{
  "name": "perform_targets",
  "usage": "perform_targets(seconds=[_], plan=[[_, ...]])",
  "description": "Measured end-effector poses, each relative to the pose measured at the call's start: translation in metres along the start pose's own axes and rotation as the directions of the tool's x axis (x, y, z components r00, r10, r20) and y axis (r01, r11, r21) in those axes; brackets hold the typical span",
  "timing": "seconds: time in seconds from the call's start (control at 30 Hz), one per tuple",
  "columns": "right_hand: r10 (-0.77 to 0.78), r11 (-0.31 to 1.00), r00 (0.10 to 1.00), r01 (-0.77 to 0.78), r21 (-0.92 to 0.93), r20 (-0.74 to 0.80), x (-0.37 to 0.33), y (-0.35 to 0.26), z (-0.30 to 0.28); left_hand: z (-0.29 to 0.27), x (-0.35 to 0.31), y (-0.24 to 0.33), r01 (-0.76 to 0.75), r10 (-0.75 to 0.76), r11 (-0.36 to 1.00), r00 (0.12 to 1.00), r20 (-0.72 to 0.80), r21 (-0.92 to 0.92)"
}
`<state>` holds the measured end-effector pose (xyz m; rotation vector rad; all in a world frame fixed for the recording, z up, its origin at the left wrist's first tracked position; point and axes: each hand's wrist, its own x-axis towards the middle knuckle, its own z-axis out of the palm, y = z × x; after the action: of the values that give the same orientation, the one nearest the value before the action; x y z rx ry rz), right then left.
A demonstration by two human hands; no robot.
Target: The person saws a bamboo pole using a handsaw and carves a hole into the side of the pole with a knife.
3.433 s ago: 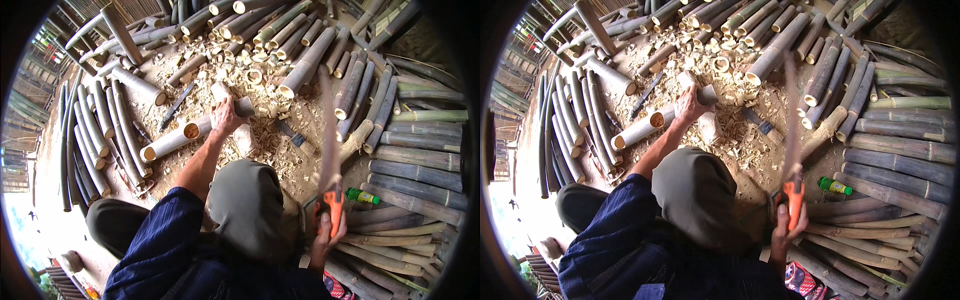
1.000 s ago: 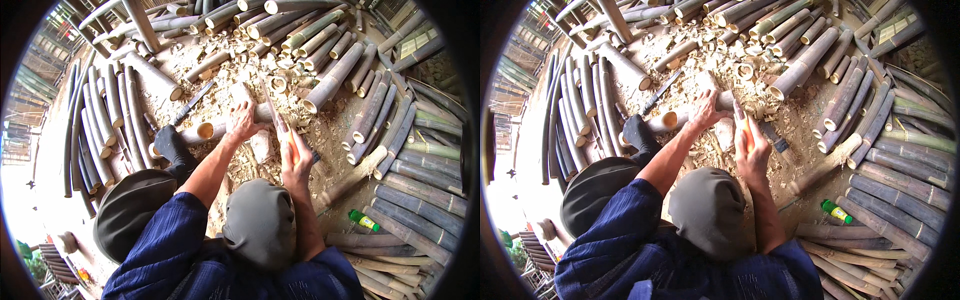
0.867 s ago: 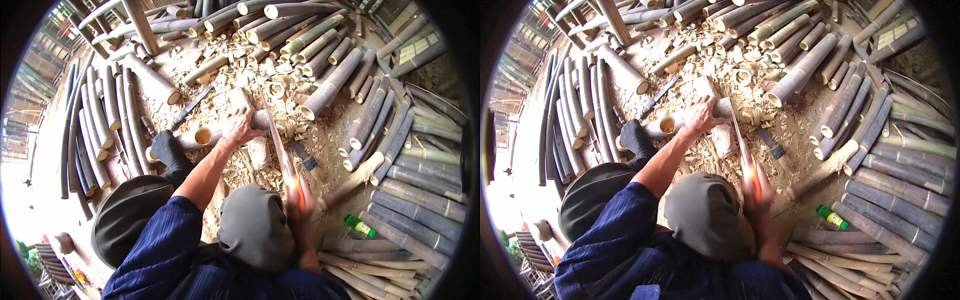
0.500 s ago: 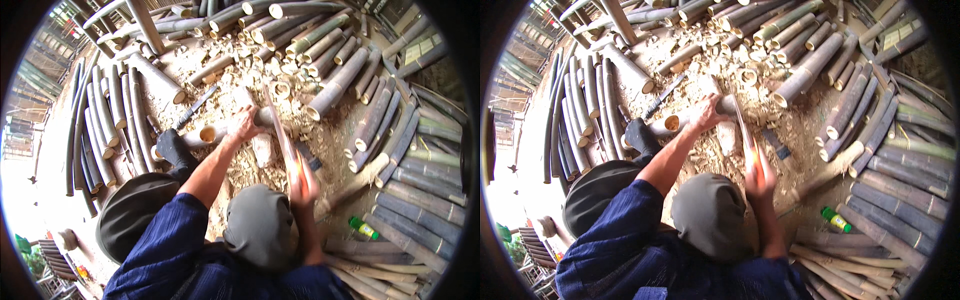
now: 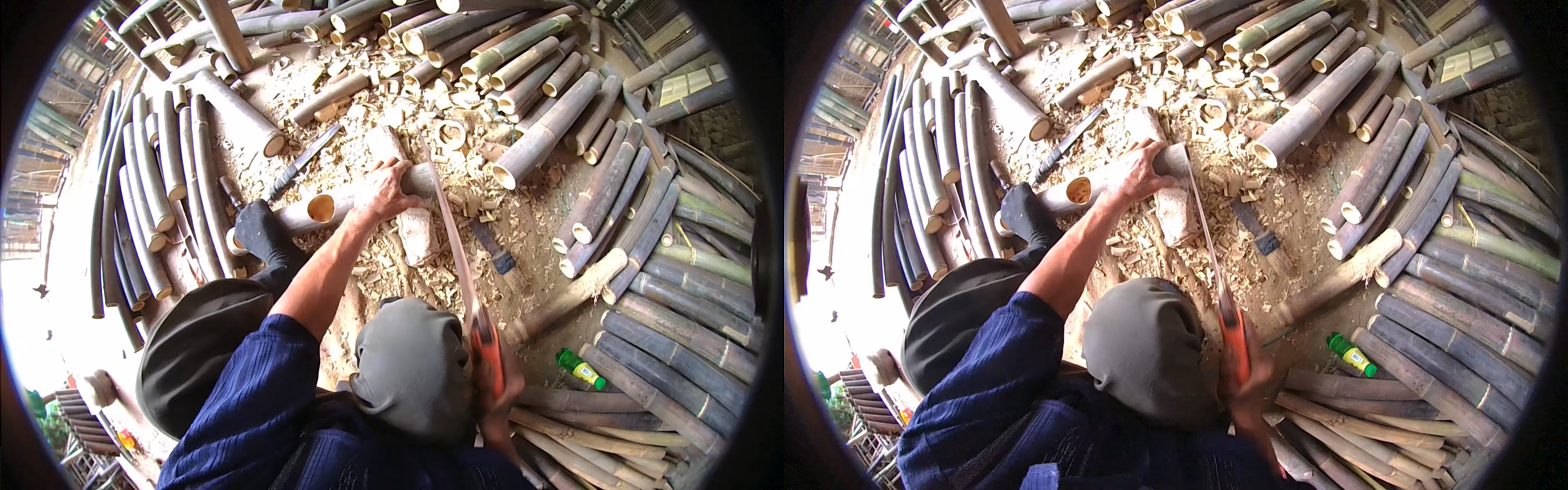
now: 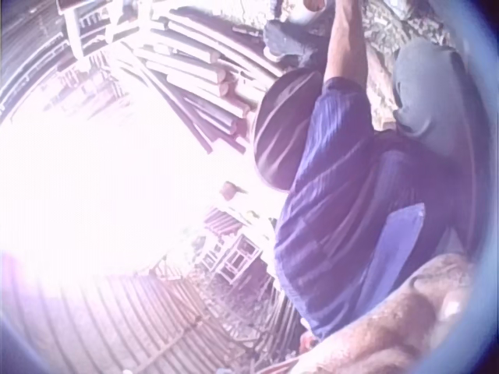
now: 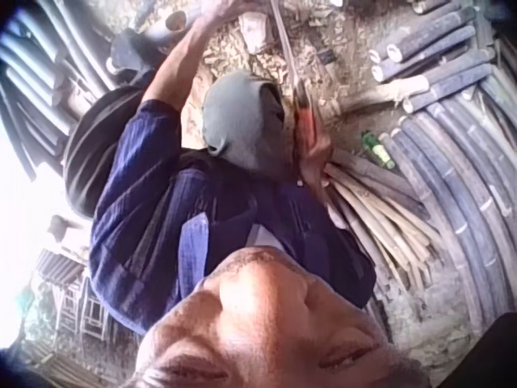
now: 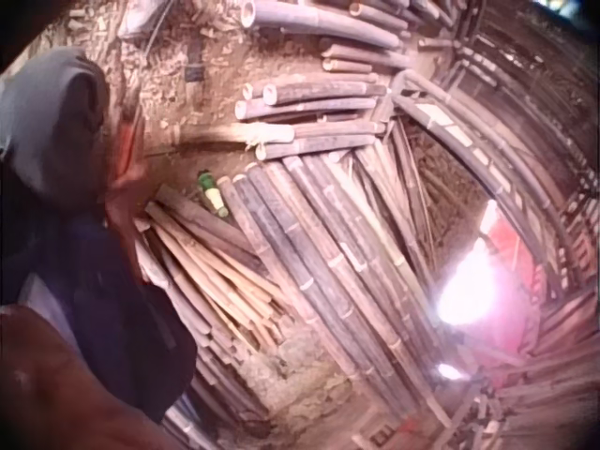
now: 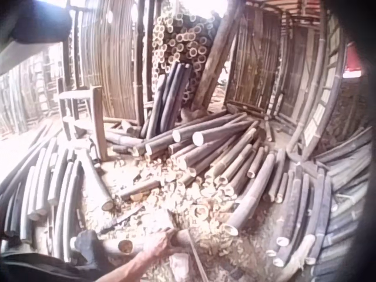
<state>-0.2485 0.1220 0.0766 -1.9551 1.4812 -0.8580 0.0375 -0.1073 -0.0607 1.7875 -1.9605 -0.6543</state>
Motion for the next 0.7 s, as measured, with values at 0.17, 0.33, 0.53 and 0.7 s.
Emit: perform_targets(seconds=[0.17,0.33,0.53,0.7], plan=[[0.059,0.964,0.995,-0.035,0.263,-0.083,0.090,0.014,0.058,0.015,-0.004,0.005,-0.035,0.034,0.999,0.999,-0.037,-0.013],[-0.100,0.981,0.987,0.119,0.153,-0.127,0.050,0.029,0.047,-0.002,-0.004,-0.001,-0.047,0.047,0.999,0.999,0.017,-0.023],[0.012,0.984,0.996,0.004,0.177,-0.090,0.036,0.032,0.049,0.001,-0.010,0.003,0.015,-0.015,1.000,0.999,0.050,-0.004],[0.049,0.977,0.999,-0.044,0.210,-0.023,0.129,-0.002,0.057,-0.002,-0.005,-0.005,-0.050,0.052,0.994,0.999,0.017,-0.095]])
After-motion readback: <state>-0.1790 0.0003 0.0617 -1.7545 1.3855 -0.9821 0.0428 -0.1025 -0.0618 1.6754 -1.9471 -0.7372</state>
